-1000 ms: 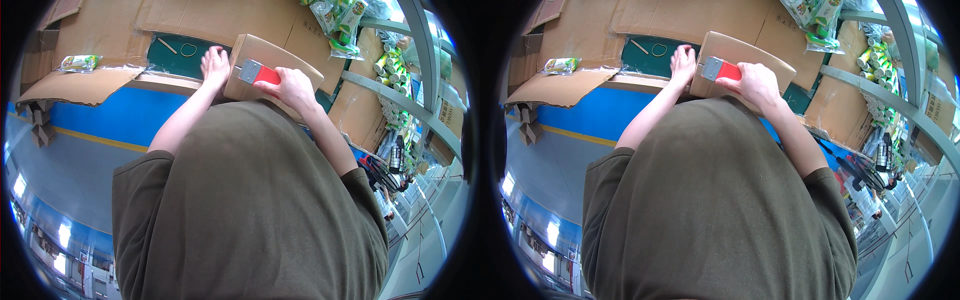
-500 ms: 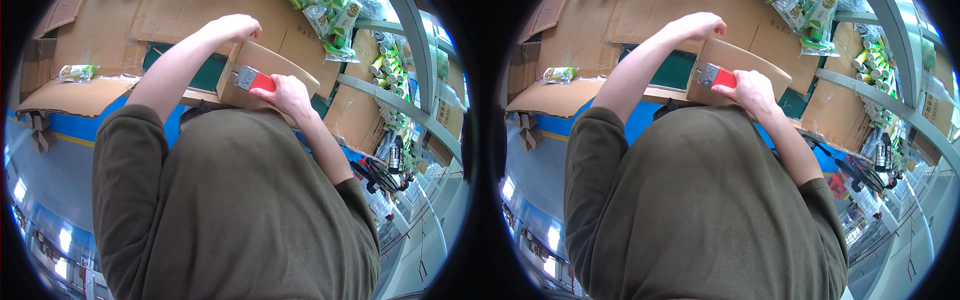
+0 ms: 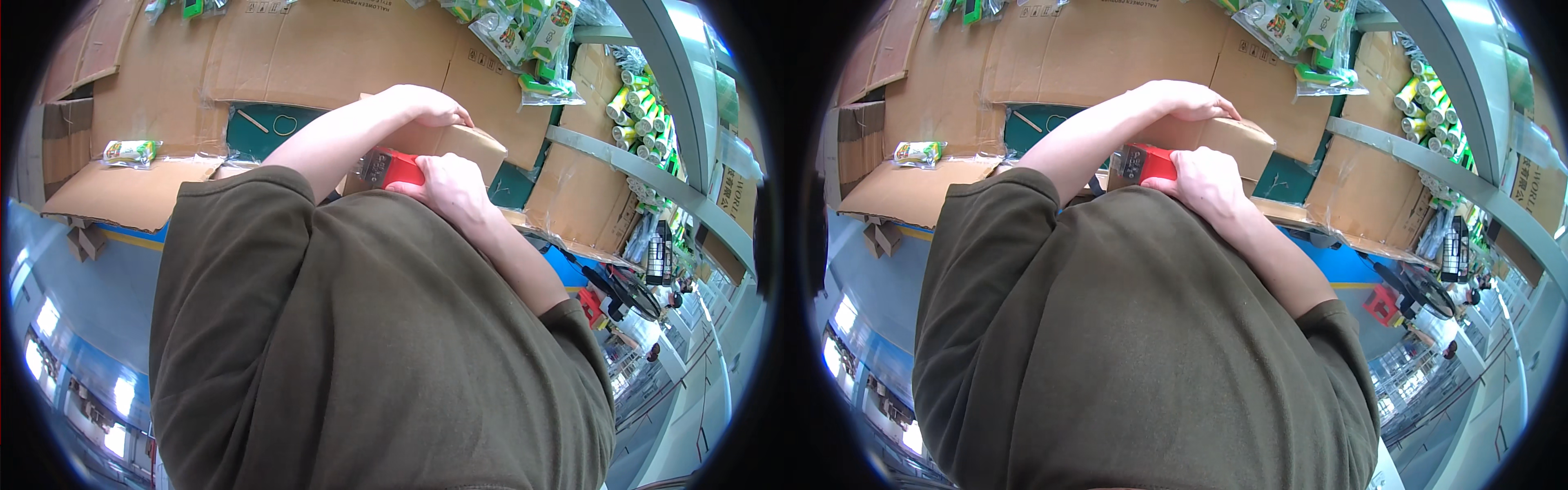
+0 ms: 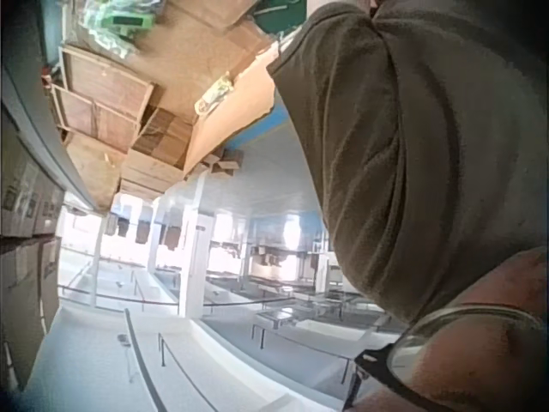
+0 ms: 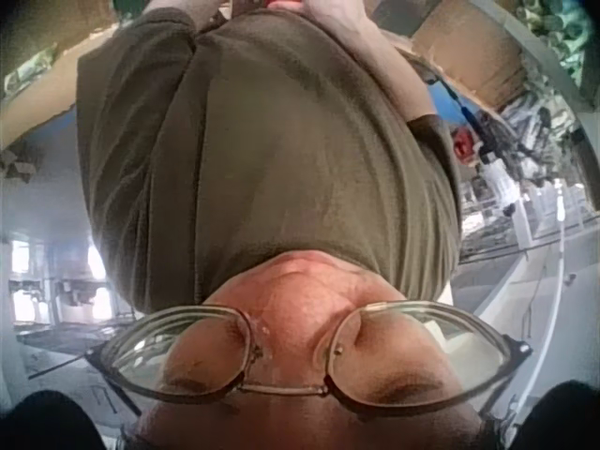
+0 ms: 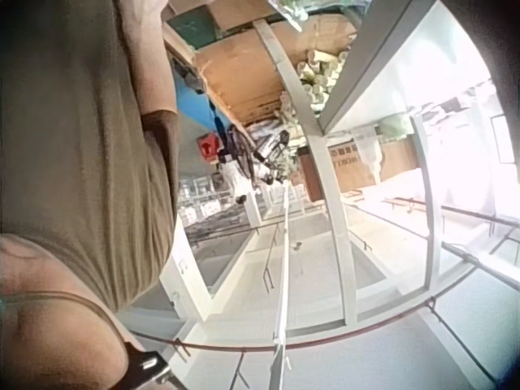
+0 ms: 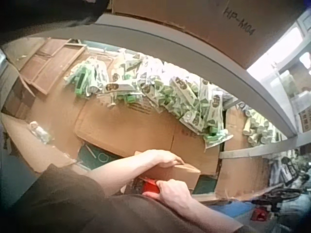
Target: The person packs multiple wrapped packages into a cardboard box, then seals the box with packing tape using a handheld tape dispenser.
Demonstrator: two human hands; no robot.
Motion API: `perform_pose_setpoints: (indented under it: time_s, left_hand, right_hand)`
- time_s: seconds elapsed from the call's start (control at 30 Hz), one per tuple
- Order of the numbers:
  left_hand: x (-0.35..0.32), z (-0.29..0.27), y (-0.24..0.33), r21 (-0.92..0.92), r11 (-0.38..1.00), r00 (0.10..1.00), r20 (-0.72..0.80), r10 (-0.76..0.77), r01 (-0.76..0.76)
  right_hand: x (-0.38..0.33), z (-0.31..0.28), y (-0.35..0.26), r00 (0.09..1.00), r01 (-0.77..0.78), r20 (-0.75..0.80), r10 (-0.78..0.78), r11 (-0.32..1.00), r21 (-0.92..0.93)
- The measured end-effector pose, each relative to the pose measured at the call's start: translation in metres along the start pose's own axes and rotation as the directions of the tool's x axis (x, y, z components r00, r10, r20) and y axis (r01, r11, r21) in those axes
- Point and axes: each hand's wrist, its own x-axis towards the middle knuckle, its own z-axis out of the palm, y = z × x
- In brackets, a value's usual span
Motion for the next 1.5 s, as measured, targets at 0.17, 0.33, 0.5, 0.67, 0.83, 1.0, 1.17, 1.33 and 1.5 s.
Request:
perform_pose_setpoints:
  time_s: [0.17, 0.33, 0.5, 0.67, 0.83, 1.0, 1.17, 1.33, 1.5]
  left_hand:
    - [-0.003, 0.003, 0.006, -0.02, 0.997, 0.997, 0.008, -0.07, 0.071]
    - [-0.008, 0.0, 0.009, 0.004, 0.992, 0.992, 0.019, -0.125, 0.125]
    - [-0.008, 0.003, 0.011, 0.034, 0.988, 0.987, 0.038, -0.153, 0.152]
    - [-0.003, 0.008, 0.008, 0.103, 0.976, 0.98, 0.039, -0.196, 0.191]
    - [-0.006, 0.008, 0.01, 0.065, 0.986, 0.988, -0.022, -0.15, 0.151]
    - [-0.003, 0.007, 0.006, -0.002, 0.988, 0.988, 0.009, -0.154, 0.154]
    - [-0.007, 0.007, 0.012, 0.026, 0.993, 0.993, -0.023, -0.114, 0.115]
    - [-0.01, -0.002, 0.016, -0.037, 0.98, 0.98, 0.032, -0.197, 0.198]
    - [-0.011, 0.002, 0.023, 0.008, 0.977, 0.977, -0.013, -0.211, 0.211]
  right_hand:
    - [-0.015, -0.008, 0.024, 0.999, 0.04, 0.019, -0.039, 0.998, -0.04]
    - [-0.049, -0.013, 0.066, 0.998, -0.034, 0.045, 0.036, 0.998, -0.049]
    - [-0.082, -0.008, 0.095, 0.995, -0.098, -0.001, 0.098, 0.995, -0.034]
    - [-0.108, 0.004, 0.134, 0.994, -0.085, -0.074, 0.083, 0.996, -0.033]
    - [-0.113, 0.019, 0.15, 0.991, -0.08, -0.116, 0.068, 0.992, -0.101]
    - [-0.143, 0.025, 0.21, 0.979, -0.144, -0.153, 0.135, 0.988, -0.051]
    - [-0.124, 0.041, 0.221, 0.976, -0.215, -0.051, 0.213, 0.976, -0.027]
    - [-0.114, 0.04, 0.233, 0.987, -0.12, -0.093, 0.128, 0.989, 0.086]
    - [-0.113, 0.04, 0.235, 0.987, -0.153, -0.044, 0.156, 0.986, 0.069]
